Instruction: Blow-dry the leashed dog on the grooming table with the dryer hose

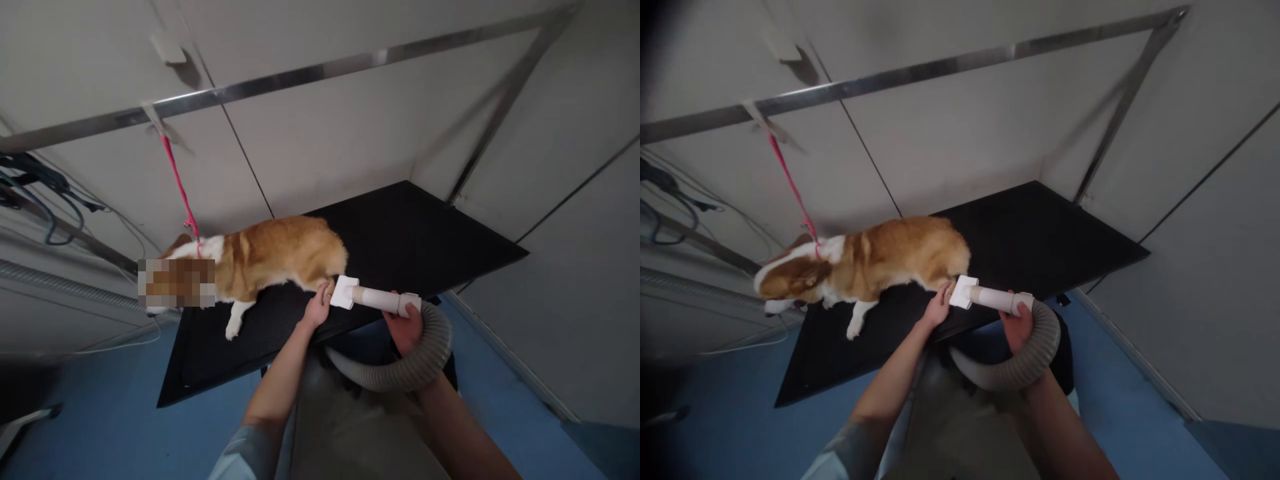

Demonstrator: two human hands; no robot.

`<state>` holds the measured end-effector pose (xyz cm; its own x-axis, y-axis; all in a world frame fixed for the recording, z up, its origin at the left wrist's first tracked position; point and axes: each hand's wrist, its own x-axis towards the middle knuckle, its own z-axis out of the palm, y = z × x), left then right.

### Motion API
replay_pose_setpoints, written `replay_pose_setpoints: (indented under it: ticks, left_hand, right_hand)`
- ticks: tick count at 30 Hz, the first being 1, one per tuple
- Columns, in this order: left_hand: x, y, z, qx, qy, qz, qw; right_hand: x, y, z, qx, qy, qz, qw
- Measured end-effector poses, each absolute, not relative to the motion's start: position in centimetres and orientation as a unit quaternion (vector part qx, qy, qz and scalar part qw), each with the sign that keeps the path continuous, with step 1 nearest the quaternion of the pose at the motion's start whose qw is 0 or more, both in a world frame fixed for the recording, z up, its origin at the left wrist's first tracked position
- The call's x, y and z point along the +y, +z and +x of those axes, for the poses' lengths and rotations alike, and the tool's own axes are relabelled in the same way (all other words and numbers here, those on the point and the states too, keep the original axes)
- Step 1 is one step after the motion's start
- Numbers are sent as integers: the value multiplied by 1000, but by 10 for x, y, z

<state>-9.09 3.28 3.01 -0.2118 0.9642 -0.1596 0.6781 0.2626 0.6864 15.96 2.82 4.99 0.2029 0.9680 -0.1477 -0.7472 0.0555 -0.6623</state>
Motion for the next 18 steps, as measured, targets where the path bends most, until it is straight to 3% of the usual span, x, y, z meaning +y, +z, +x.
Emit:
replay_pose_setpoints:
  ticks: [11,18]
  left_hand:
    - [31,21,-92,723,308,512,348]
    - [46,20,-81,654,504,357,437]
  right_hand:
    - [23,46,160,-75,655,-322,680]
    - [19,43,165,-50,655,-316,685]
